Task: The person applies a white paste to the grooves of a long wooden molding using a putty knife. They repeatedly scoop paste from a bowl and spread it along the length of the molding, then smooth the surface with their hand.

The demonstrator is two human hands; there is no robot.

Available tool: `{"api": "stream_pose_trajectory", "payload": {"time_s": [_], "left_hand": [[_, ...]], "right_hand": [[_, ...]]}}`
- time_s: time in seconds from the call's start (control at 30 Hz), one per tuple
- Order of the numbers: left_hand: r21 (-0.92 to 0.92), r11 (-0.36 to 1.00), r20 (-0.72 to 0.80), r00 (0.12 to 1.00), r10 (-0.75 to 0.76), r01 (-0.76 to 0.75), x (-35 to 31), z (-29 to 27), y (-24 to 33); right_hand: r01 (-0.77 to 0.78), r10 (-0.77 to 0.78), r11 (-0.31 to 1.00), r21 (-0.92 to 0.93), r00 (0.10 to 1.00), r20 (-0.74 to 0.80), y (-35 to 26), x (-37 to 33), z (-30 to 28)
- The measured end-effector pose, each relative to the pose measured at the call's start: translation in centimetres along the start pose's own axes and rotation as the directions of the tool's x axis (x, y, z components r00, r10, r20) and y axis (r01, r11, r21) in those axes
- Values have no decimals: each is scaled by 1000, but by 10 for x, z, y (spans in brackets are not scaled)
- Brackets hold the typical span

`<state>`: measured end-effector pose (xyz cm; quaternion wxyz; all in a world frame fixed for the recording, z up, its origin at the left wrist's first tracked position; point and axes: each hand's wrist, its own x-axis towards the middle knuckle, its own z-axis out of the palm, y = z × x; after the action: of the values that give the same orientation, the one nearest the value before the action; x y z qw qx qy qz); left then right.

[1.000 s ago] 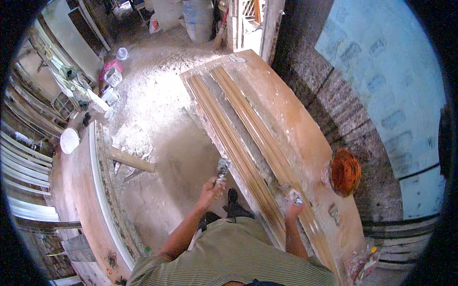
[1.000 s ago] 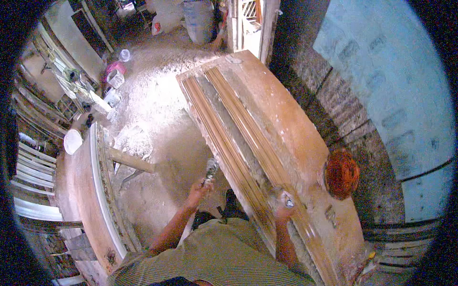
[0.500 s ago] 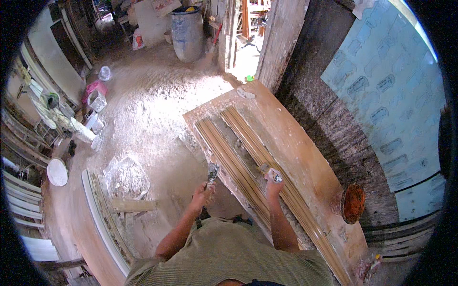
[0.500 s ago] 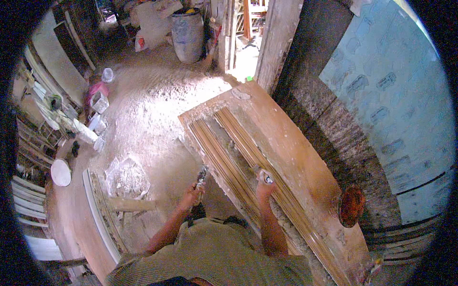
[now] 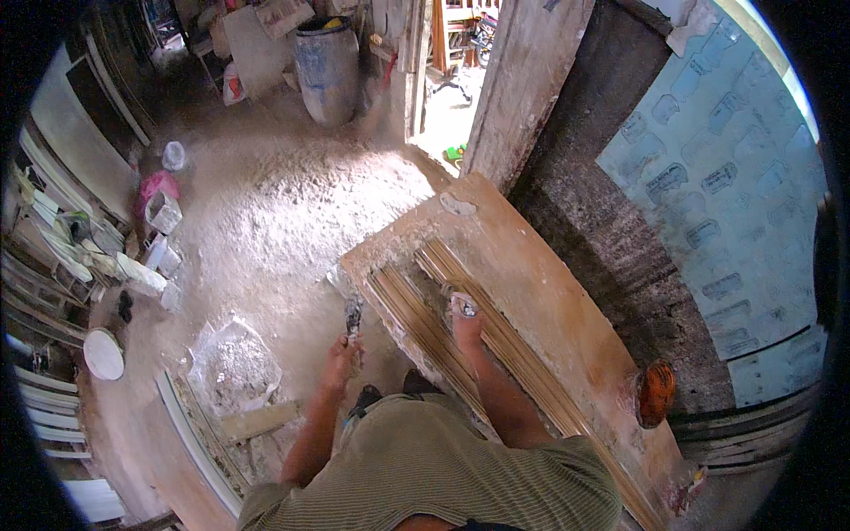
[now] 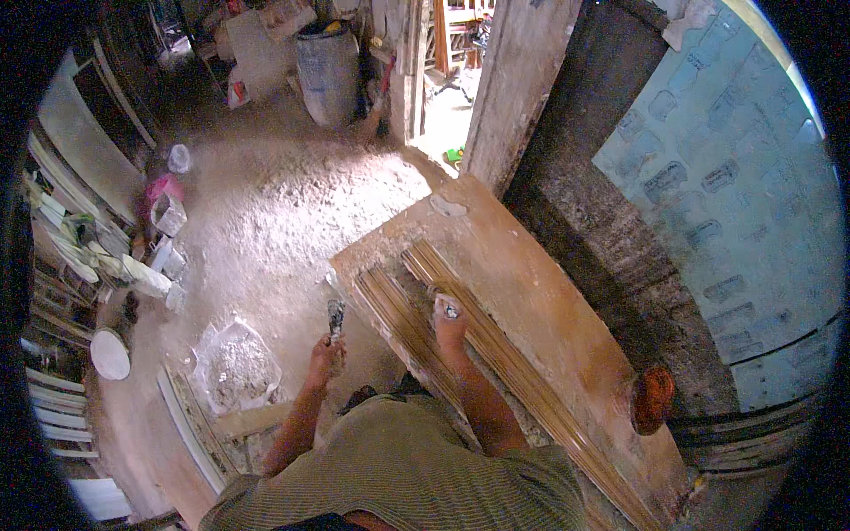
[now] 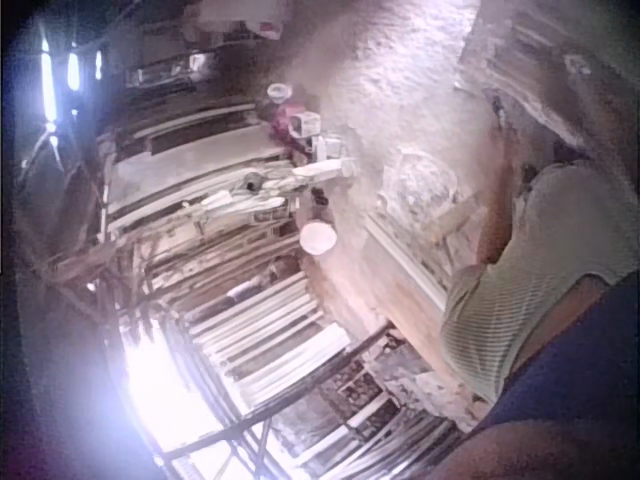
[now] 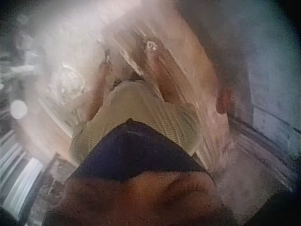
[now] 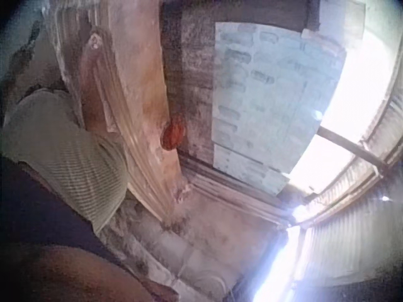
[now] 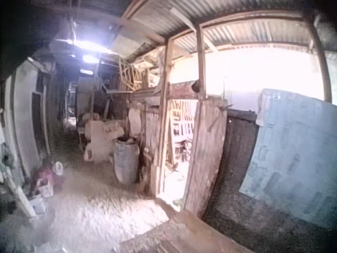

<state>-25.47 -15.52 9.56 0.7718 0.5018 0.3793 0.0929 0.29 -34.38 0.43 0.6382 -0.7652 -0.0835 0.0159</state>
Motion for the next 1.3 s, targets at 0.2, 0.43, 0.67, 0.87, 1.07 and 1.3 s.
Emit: {"api": "stream_pose_trajectory", "payload": {"time_s": [0.2, 0.43, 0.67, 0.87, 1.07, 1.3], "left_hand": [[31, 999, 8, 1000, -28, 28, 0, 34, 12], [57, 995, 168, 982, -92, 83, 29, 44, 15], [15, 999, 250, 967, -47, 45, 71, 53, 49], [49, 993, 124, 986, -111, 105, 103, 36, 63], [21, 999, -32, 999, -43, 43, 102, 3, 60], [-4, 998, -40, 997, -69, 69, 100, 20, 64]], "right_hand": [[27, -27, 993, -111, 1000, -1, -37, 32, 56], [-136, 145, 963, 234, 989, -25, -5, 28, 46], [-257, 284, 943, 210, 953, -107, -66, 1, 18], [-94, 67, 986, -139, 981, -182, -5, 4, 29], [-85, 85, 996, -10, 996, 20, -81, 58, 96], [24, 9, 993, -112, 957, 290, -104, 67, 137]]}}
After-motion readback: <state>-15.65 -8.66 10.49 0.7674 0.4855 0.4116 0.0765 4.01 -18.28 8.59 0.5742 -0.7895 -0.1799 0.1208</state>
